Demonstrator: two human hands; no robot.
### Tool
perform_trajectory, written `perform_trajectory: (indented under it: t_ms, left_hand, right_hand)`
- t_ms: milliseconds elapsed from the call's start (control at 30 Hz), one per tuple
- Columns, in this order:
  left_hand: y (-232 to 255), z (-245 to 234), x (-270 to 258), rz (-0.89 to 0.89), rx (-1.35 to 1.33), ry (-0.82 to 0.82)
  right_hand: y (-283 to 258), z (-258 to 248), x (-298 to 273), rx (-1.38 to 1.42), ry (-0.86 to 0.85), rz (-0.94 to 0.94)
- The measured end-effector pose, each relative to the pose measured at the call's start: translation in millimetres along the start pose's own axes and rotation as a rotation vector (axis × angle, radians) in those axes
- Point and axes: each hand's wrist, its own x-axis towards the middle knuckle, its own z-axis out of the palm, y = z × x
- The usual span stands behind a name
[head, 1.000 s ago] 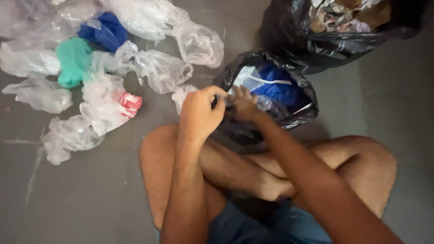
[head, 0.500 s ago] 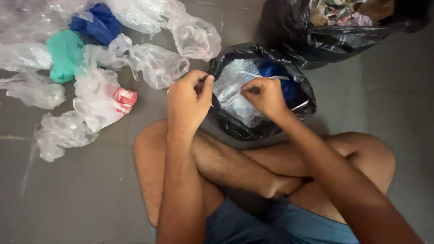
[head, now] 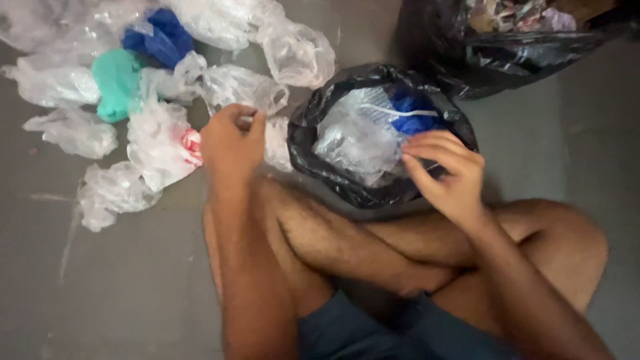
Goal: The person sits on the floor and sorts through a pile of plastic waste. They pick up individual plastic bags, unfold them, and place them into a black trash bag. The person handles white, blue, and green plastic bags, repeatedly folding and stuffing them into the bag.
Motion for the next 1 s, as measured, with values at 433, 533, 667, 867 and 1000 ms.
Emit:
perform_trajectory:
  t_ms: [433, 533, 667, 867, 1000]
  left_hand:
    - [-77, 123, 85, -0.398, 0.488, -0.531]
    - [-66, 114, 85, -0.549, 0.488, -0.431]
    - [-47, 80, 75, -0.367, 0.455, -0.140]
    - [-13, 27, 49, 0.138, -0.777, 0.174]
    - [30, 27, 22, 0.181, -1.469, -0.241]
  right_hand:
    - [36, -15, -19, 0.386, 0.263, 0.339]
    - [32, -18, -22, 0.321, 0.265, 0.314]
    - [30, -26, -23, 0.321, 0.283, 0.311]
    - [31, -14, -23, 0.432, 0.291, 0.371]
    - [19, 1, -12, 0.666, 0.185, 0.353]
